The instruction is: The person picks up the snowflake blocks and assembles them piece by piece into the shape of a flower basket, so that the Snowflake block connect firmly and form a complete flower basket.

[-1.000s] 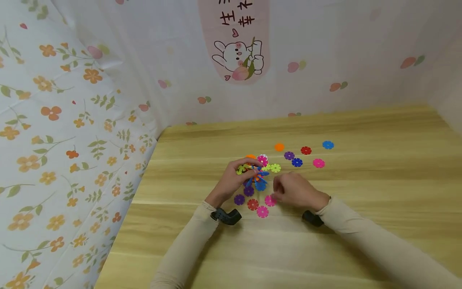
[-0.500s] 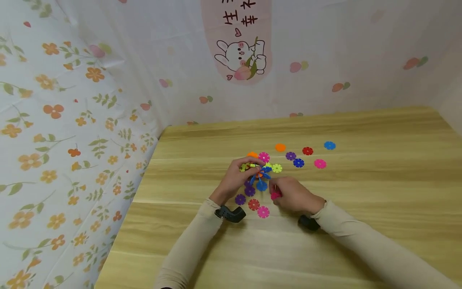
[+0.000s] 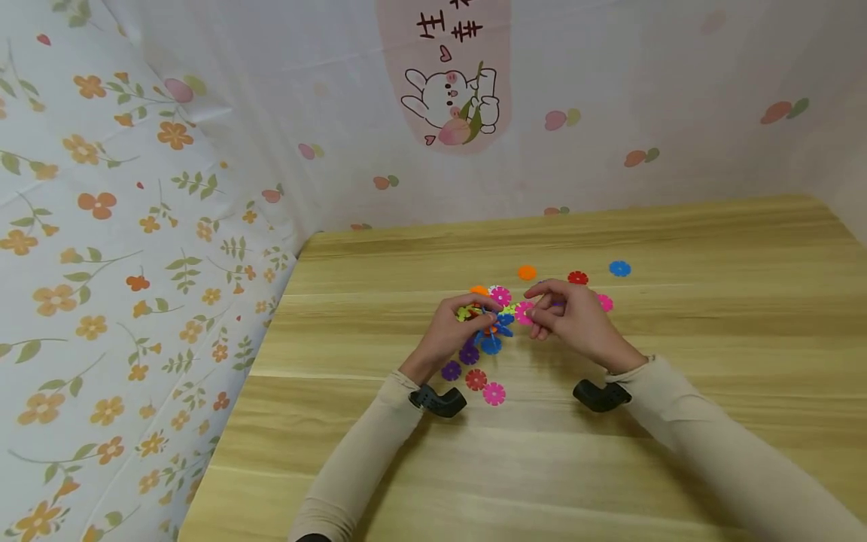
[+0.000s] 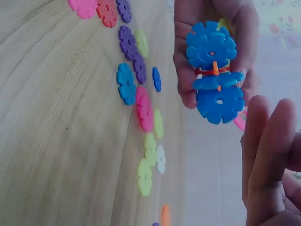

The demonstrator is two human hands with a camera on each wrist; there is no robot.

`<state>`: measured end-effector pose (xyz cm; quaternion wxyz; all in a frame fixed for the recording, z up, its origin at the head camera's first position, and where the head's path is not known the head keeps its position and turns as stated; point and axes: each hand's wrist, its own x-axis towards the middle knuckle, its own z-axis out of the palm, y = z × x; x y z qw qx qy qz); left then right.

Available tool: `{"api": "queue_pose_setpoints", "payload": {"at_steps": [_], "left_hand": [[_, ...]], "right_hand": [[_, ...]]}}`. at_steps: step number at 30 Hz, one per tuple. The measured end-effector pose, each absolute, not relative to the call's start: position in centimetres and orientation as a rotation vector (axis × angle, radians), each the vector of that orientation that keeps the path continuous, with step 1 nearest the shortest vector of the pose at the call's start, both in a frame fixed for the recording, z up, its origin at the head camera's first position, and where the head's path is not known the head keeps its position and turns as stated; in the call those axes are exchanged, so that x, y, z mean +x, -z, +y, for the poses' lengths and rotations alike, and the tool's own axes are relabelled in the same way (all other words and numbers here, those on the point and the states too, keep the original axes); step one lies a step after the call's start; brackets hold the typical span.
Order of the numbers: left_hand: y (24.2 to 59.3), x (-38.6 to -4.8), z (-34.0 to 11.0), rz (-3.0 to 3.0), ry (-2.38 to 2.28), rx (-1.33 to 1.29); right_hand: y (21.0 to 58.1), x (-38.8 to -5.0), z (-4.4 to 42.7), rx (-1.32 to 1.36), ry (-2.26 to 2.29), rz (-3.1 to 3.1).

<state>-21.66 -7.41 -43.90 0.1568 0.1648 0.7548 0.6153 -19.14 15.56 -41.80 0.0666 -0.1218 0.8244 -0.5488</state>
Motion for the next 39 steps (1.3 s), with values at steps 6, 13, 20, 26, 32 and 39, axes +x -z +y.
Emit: {"api": "queue_pose_setpoints", "payload": {"at_steps": [6,13,20,26,32,39], "left_hand": [[43.7,-21.6,-6.9,2.195,-1.727,0.524],[43.3,-21.2,-6.0,2.326,-1.654,0.554],[43.7,-20.7,-5.2,2.33,-1.71,0.509],[44.0,-20.2,-5.4,2.327,-1.692,0.517],[44.0,-19.9,-5.5,2.344,-1.665,0.55],[44.4,-19.8,-5.5,2.355,-1.703,0.478]], "right_hand": [[41.7,-19.2,15.4,-0.379,1.611,2.581],[41.0,-19.6,15.3,-0.431,1.565,2.675],[40.6,-20.0,15.0,-0.42,1.55,2.647],[41.0,-21.2,15.7,-0.431,1.483,2.416],[40.7,-21.0,15.4,-0.503,1.402,2.394],[42.2,-20.3,14.7,-0.56,1.462,2.547]]}}
